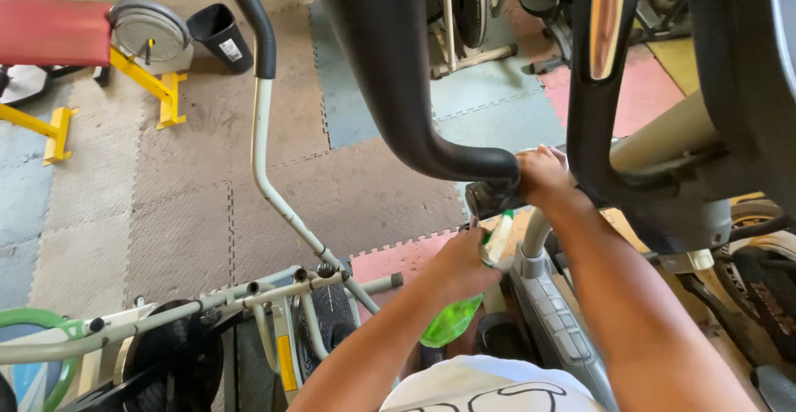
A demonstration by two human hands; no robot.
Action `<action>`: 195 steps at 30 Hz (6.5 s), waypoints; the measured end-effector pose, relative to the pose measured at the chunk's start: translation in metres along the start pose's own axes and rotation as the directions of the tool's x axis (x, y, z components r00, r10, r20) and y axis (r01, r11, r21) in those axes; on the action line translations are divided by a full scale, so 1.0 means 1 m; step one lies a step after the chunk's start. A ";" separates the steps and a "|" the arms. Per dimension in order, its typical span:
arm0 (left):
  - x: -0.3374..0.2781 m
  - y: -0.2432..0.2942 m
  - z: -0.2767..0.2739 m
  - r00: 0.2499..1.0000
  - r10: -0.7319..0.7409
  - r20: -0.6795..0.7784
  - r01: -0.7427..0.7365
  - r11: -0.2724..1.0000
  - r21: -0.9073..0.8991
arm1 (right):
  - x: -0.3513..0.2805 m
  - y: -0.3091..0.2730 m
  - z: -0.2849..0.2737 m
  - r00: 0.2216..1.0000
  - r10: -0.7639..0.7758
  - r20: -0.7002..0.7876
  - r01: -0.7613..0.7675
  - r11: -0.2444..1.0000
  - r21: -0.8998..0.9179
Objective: Cleaning gym equipment using a spray bottle and a cloth.
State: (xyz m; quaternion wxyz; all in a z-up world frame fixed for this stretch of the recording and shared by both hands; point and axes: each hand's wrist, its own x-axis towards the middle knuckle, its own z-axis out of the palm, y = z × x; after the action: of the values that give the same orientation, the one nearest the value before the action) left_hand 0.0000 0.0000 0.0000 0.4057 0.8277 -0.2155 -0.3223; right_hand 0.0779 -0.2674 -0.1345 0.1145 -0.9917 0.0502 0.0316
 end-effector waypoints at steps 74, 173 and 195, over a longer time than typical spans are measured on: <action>-0.063 0.115 -0.090 0.914 0.374 -0.159 -0.377 0.926 0.016 | -0.220 -0.167 -0.287 0.503 0.340 -0.794 0.480 0.654 0.584; -0.056 0.116 -0.094 0.680 0.625 -0.382 -0.653 0.754 0.072 | -0.166 -0.121 -0.210 0.705 0.208 -0.678 0.028 0.947 0.320; -0.070 0.112 -0.077 0.725 0.609 -0.323 -0.654 0.755 -0.046 | -0.153 -0.139 -0.182 0.399 -0.060 -0.915 -0.102 0.989 -0.109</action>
State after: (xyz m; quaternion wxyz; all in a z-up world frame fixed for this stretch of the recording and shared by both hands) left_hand -0.0051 0.0193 0.1509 0.5818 0.7073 -0.3976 -0.0565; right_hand -0.0500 -0.1601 0.0848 -0.0057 -0.8512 0.1145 -0.5122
